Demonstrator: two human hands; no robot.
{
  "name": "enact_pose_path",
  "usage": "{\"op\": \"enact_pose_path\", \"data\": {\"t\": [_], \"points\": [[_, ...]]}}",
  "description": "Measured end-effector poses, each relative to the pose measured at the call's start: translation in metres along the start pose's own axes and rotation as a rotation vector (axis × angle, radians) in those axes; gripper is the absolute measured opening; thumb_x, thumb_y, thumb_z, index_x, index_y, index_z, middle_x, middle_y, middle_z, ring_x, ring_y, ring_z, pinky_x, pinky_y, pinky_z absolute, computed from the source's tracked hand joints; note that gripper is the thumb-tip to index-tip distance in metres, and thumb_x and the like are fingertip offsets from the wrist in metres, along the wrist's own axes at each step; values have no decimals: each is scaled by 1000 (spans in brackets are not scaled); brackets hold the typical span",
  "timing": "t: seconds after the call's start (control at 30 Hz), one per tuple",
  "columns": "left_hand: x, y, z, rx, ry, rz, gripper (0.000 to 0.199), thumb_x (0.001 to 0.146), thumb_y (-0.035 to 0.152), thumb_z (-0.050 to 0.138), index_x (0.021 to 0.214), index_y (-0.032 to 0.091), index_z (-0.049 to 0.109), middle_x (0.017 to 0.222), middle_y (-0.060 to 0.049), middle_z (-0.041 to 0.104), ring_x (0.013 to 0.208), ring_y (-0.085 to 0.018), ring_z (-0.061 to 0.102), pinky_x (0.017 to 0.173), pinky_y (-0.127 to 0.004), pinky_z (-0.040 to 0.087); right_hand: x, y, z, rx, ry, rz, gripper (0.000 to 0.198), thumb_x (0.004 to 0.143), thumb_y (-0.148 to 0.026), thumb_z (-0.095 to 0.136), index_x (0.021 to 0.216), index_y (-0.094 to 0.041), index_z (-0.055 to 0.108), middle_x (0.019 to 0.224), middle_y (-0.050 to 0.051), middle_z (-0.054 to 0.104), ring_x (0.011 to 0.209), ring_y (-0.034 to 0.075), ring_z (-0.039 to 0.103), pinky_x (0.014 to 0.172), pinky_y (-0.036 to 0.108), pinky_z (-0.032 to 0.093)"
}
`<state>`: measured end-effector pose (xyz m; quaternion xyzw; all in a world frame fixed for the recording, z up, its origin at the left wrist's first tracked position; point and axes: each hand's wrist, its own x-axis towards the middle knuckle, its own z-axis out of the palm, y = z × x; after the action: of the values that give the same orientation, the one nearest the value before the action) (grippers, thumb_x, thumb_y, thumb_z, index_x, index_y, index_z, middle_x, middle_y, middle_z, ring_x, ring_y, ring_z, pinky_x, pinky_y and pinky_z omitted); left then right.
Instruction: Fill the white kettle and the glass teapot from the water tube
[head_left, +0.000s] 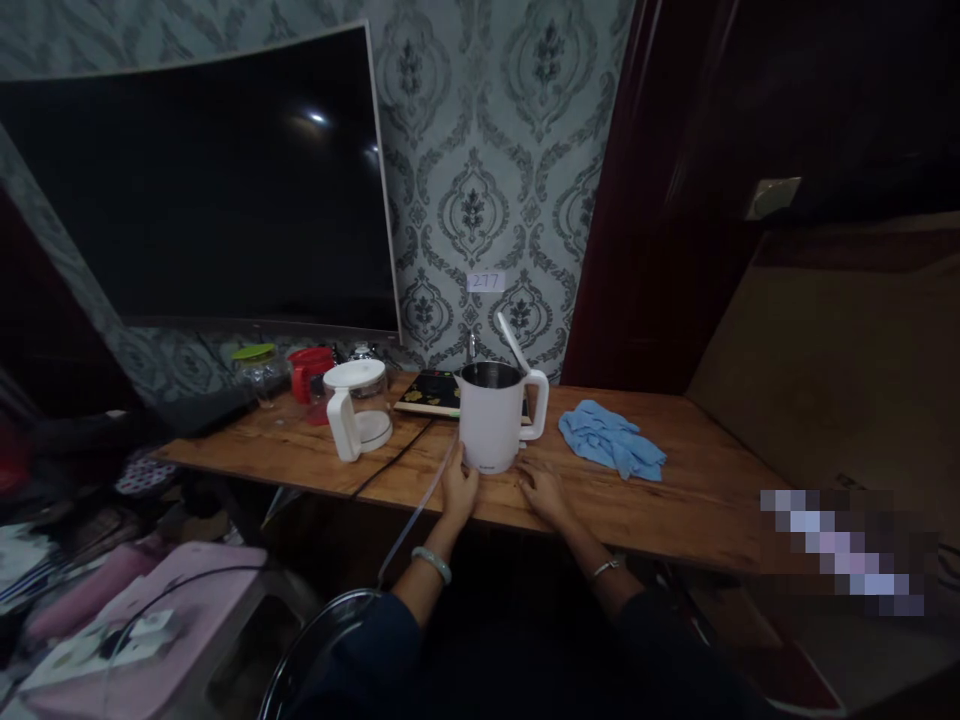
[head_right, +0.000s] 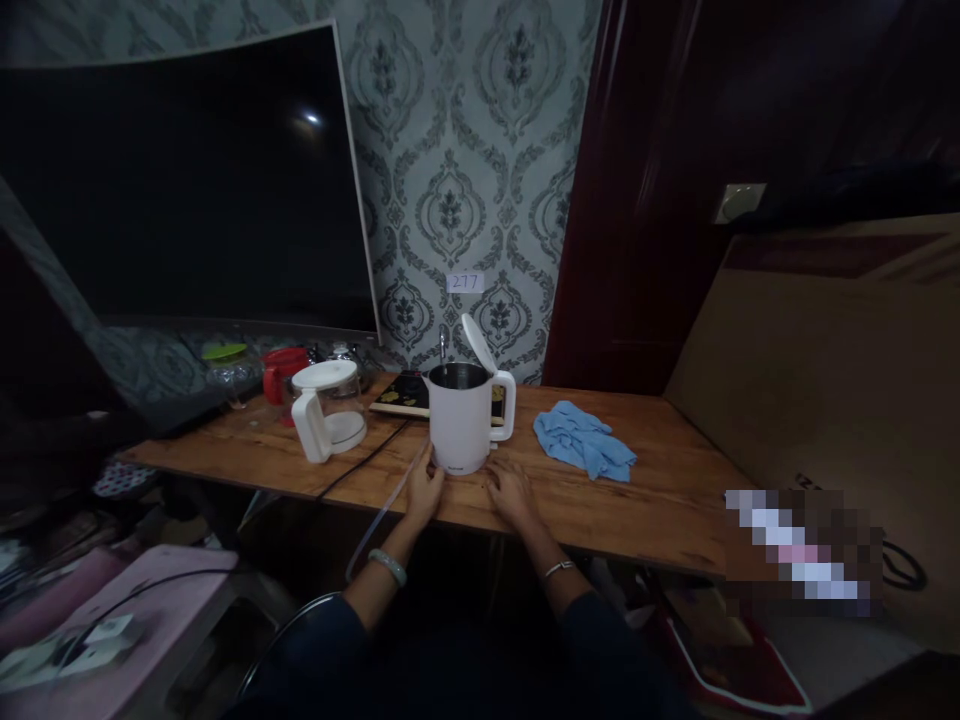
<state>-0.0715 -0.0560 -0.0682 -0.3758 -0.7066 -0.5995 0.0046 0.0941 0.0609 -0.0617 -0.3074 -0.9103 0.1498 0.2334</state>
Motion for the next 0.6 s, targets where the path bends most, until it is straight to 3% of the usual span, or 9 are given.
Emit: {"op": "enact_pose_path", "data": {"t": [0.17, 0.47, 0.6], "points": [[0, -3, 1, -15, 12, 0, 63, 75, 17, 59, 138, 18, 62, 104, -9, 74, 81, -22, 65, 81, -35, 55, 1, 1, 2, -6, -2, 2, 42, 88, -15, 54, 126, -18, 71, 140, 10, 64, 131, 28, 56, 113, 44, 38], [-1, -1, 1, -24, 7, 9, 63, 75, 16, 56, 137, 13, 62, 105, -12, 74, 69, -17, 59, 71, -31, 53, 0, -2, -2, -3, -12, 2, 42, 88, -15, 54, 126, -17, 71, 140, 11, 64, 130, 28, 56, 114, 45, 37], [-1, 0, 1, -26, 3, 13, 61, 75, 16, 55, 135, 12, 63, 103, -12, 74, 71, -18, 60, 73, -32, 53, -1, -3, -3, -3, -12, 8, 41, 89, -15, 54, 126, -18, 71, 140, 10, 64, 129, 28, 56, 113, 44, 37]]}}
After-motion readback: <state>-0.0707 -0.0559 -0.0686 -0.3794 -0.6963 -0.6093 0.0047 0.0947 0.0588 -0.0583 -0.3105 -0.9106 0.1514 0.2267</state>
